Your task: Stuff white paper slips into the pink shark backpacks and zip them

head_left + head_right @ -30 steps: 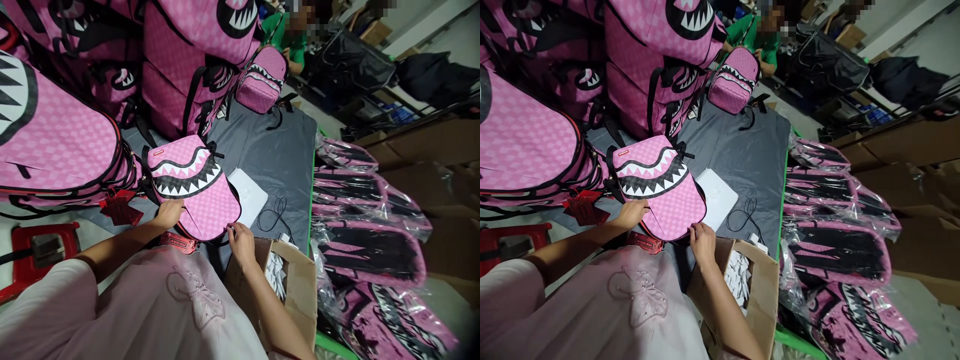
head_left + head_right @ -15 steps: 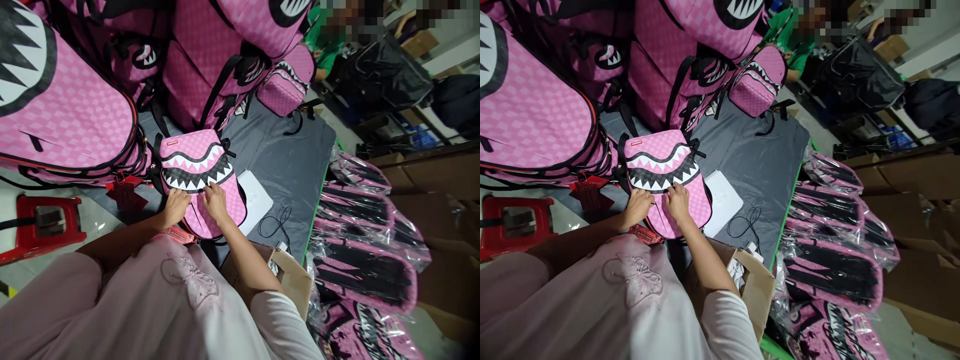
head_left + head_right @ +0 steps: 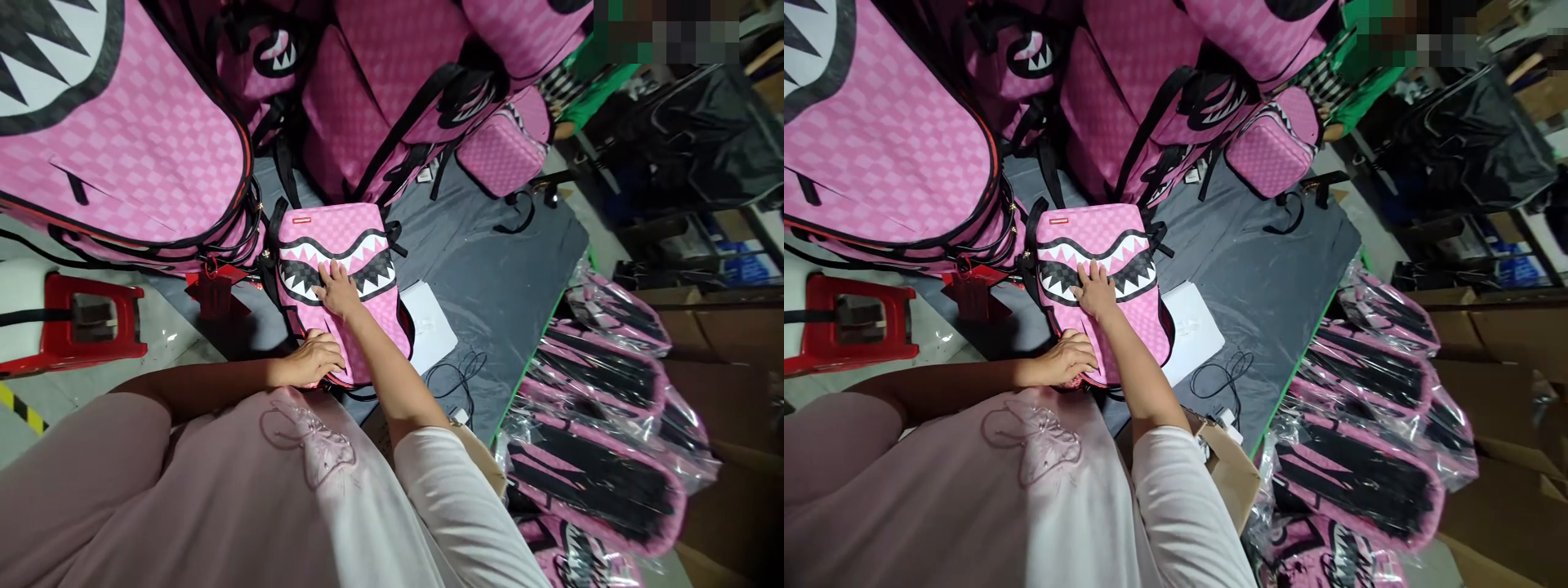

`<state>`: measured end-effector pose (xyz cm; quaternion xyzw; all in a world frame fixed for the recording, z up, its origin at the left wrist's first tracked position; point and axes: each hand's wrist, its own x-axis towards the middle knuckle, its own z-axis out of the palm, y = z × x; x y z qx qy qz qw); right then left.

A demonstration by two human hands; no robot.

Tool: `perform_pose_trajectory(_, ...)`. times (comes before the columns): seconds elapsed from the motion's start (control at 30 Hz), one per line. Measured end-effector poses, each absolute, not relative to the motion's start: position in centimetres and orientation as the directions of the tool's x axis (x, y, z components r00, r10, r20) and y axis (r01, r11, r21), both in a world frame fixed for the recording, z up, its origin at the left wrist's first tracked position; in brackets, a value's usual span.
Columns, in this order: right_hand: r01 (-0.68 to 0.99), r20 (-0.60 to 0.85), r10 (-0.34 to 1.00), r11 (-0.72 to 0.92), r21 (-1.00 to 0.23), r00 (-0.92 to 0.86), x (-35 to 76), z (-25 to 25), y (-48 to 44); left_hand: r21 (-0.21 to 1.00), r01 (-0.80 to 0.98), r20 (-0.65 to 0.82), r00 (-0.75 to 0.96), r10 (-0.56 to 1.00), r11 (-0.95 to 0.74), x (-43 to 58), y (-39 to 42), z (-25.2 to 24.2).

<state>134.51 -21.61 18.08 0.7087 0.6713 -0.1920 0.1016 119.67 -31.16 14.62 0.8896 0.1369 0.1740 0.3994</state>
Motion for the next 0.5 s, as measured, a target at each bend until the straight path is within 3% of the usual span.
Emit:
perform_pose_trajectory(0.13, 0.992, -0.333, 0.942, -0.078, -0.102, 0.04, 134.2, 17.9, -22.5, 0.703, 0.167, 0.193, 0.891, 0.412, -0.691, 119.1, -31.6, 13.7)
perform_pose_trajectory(0.2, 0.992, -0.277, 0.96, -0.078, -0.102, 0.047, 134.2, 17.8, -23.3, 0.728, 0.347, 0.176, 0.739, 0.65, -0.592, 117.9, -31.4, 12.9)
perform_pose_trajectory(0.3, 0.986, -0.216, 0.975, -0.079, -0.146, 0.047, 134.3, 17.5, -25.0, 0.794, 0.55, 0.052, 0.364, 0.93, -0.26, 115.2, -29.9, 11.2)
perform_pose_trajectory(0.37, 0.976, -0.177, 0.983, -0.087, -0.198, 0.051, 134.0, 17.3, -26.3, 0.806, 0.57, -0.024, 0.298, 0.954, -0.158, 113.6, -28.7, 10.0)
perform_pose_trajectory(0.5, 0.958, -0.162, 0.986, -0.092, -0.273, 0.048, 132.0, 17.9, -29.3, 0.824, 0.551, -0.089, 0.354, 0.931, -0.131, 113.4, -28.1, 8.6)
